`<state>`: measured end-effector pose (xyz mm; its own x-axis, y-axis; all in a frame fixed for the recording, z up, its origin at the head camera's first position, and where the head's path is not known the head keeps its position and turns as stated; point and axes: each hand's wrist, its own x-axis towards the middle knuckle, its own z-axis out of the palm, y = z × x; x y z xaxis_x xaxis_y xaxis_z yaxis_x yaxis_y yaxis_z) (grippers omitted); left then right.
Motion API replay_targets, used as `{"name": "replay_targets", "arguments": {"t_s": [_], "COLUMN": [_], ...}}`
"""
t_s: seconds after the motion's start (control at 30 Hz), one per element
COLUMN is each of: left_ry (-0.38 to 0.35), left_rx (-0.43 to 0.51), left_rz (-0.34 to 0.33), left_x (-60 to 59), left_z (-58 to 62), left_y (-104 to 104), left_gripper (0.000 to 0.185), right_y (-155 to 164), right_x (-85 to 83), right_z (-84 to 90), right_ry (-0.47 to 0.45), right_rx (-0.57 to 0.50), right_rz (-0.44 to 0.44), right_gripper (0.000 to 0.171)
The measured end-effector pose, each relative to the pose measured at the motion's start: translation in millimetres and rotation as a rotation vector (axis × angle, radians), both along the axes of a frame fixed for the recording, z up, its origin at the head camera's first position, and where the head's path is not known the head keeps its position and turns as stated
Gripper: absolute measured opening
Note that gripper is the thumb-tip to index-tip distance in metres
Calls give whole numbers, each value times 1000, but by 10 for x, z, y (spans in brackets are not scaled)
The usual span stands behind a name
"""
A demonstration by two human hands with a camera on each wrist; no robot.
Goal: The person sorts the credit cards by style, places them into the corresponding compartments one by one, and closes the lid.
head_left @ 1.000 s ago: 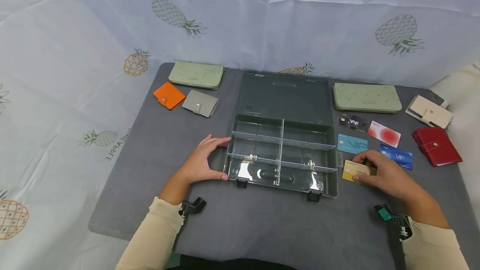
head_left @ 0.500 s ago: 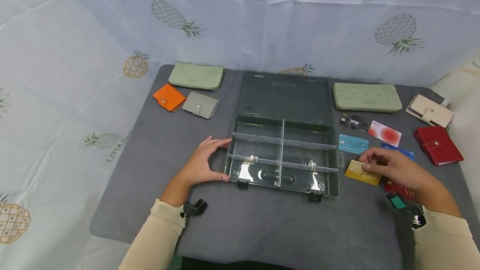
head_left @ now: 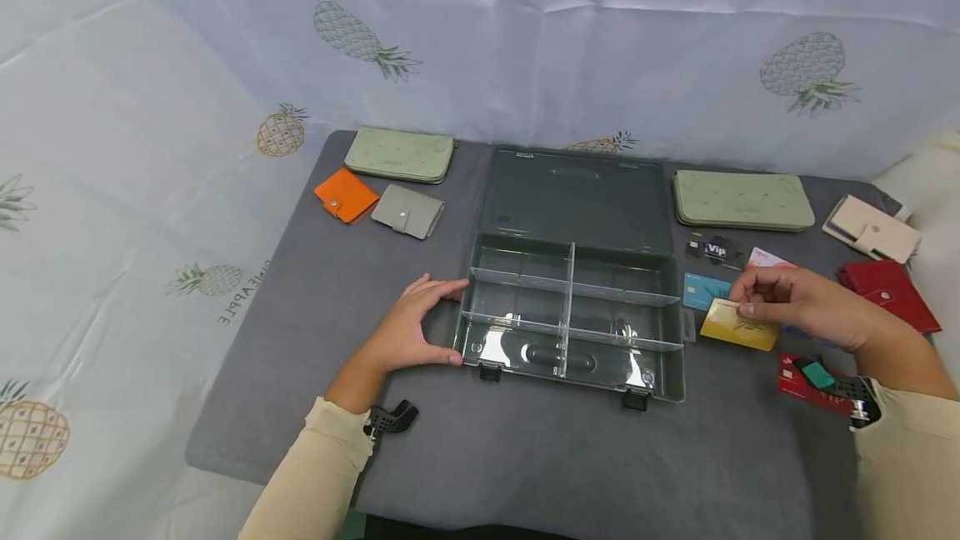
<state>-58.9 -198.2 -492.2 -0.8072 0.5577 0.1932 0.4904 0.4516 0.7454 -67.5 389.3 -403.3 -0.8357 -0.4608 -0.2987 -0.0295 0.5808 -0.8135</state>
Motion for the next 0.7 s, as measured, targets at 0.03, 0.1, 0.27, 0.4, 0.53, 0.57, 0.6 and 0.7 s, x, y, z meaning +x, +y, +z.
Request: {"name": "replay_targets", "arguments": {"t_s": [0.03,0.1,0.27,0.4,0.53,0.57,0.6,0.7], "left_ry": [2,7,22,34,10,-2,-15,-48], "left_rx": [0,0,-8,-23,-31,-34,-37,-46], "left_rz": [1,3,13,22,38,41,42,45], "left_x": [0,2,12,23,44,49,53,68], "left_z": [-1,0,7,19,47,53,60,76], "left_y": [0,0,7,10,3,1,1,8], "left_gripper": [112,113,114,115,116,115,114,109], "right_y": [-23,-78,-263,-483,-712,-763,-816,-957], "right_x": [-30,-87,-243,-389,-553,-592,-625,-715], "right_z": [34,95,203,261,287,287,291,303], "right_ry": [13,38,56,24,-20,-34,-49,-83], "right_rx": [2,-6,-48,-69,-115,-128,-139,-156], "right_rz": [5,19,55,58,97,107,111,114], "right_gripper": [13,13,11,7,8,9,10,15]}}
